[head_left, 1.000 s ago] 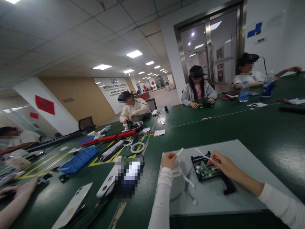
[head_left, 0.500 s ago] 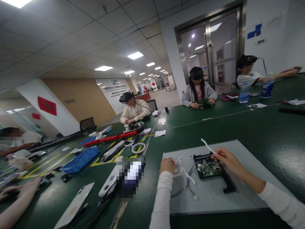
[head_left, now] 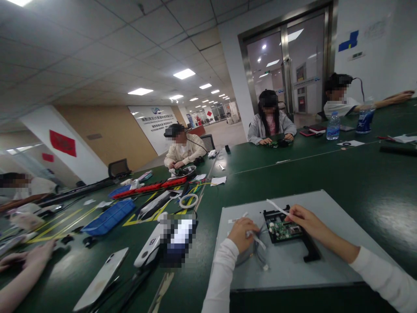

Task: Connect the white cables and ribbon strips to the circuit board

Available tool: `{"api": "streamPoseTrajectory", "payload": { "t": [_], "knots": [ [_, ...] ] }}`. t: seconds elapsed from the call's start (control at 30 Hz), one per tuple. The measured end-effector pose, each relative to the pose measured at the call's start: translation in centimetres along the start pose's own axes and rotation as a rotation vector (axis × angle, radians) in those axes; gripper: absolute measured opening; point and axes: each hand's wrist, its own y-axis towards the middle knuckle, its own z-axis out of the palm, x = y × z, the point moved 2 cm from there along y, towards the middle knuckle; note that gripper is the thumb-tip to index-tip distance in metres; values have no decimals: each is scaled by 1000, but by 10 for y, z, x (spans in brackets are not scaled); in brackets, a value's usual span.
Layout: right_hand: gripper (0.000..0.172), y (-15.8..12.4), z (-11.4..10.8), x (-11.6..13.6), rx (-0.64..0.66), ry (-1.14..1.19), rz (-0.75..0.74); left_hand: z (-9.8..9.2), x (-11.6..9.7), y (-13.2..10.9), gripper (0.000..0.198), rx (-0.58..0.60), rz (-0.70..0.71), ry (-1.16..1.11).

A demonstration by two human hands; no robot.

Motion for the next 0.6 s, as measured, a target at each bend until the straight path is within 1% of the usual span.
{"api": "streamPoseTrajectory", "payload": {
  "t": [0.07,0.17,0.23,0.3,0.37,0.4,0.47,0.53,0.6],
  "knots": [
    [34,1,0,-2,4,-1,11,2,1,-1,28,13,-24,4],
    [34,2,-1,-4,-4,-15,27,-2,4,-2,16,28,-60,-11],
    [34,2,-1,-4,-6,-28,26,-8,7,-4,15,-4,-97,-22],
    [32,2,-1,-4,-5,-34,13,-15,13,-6,17,-88,-130,-31],
    [30,3,-1,-5,-7,-35,1,-22,23,-9,19,-207,-174,-33],
    [30,3,-1,-6,-10,-33,2,-24,29,-10,19,-269,-213,-29],
    [31,3,-1,-7,-20,-31,11,-26,43,-14,20,-363,-333,-13],
    [32,3,-1,-7,-27,-36,17,-25,55,-17,19,-414,-472,9],
    [33,3,-1,-6,-25,-46,15,-24,63,-19,18,-429,-582,28]
  ]
}}
